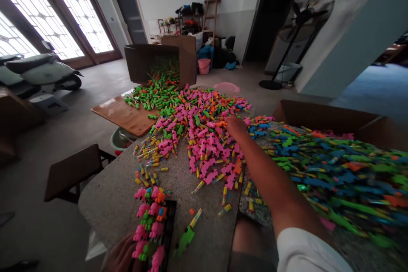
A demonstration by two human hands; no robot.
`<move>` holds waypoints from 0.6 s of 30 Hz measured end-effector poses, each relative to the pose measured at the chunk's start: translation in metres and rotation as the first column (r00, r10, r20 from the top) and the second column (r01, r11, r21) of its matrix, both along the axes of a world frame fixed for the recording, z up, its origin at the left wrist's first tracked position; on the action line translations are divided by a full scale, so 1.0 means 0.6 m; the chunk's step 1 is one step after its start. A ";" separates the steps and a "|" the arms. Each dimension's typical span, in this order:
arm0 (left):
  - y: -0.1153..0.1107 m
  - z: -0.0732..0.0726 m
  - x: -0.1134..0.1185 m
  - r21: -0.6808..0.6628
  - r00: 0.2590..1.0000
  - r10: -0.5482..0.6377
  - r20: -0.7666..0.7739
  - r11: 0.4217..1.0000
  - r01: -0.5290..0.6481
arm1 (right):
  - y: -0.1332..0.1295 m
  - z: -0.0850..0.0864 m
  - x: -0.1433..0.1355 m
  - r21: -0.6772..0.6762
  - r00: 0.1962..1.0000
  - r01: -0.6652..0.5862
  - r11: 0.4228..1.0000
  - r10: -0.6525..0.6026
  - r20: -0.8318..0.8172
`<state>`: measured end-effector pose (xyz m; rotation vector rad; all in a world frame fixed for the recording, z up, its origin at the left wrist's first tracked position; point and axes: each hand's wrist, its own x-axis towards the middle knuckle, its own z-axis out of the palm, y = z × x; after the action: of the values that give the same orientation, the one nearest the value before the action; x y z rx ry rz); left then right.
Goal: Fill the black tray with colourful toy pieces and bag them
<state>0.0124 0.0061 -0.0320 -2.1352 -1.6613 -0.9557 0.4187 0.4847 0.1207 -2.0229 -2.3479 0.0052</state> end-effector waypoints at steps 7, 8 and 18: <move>-0.003 0.046 0.056 -0.107 0.979 0.097 0.179 0.991 -0.079 | -0.230 -0.011 0.004 0.023 0.753 0.149 0.989 -0.098 -0.651; -0.005 0.044 0.057 -0.133 0.975 0.106 0.194 0.988 -0.081 | -0.288 -0.025 -0.018 -0.066 0.599 0.076 0.995 -0.098 -0.795; -0.007 0.033 0.057 -0.178 0.965 0.101 0.243 0.982 -0.059 | -0.648 -0.168 -0.257 -0.336 0.027 -0.399 0.853 -0.356 -0.934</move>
<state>0.0466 0.0017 -0.0123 -2.1029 -1.9994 -1.1375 0.2647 0.0961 0.0202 -1.0928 -1.2803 1.7007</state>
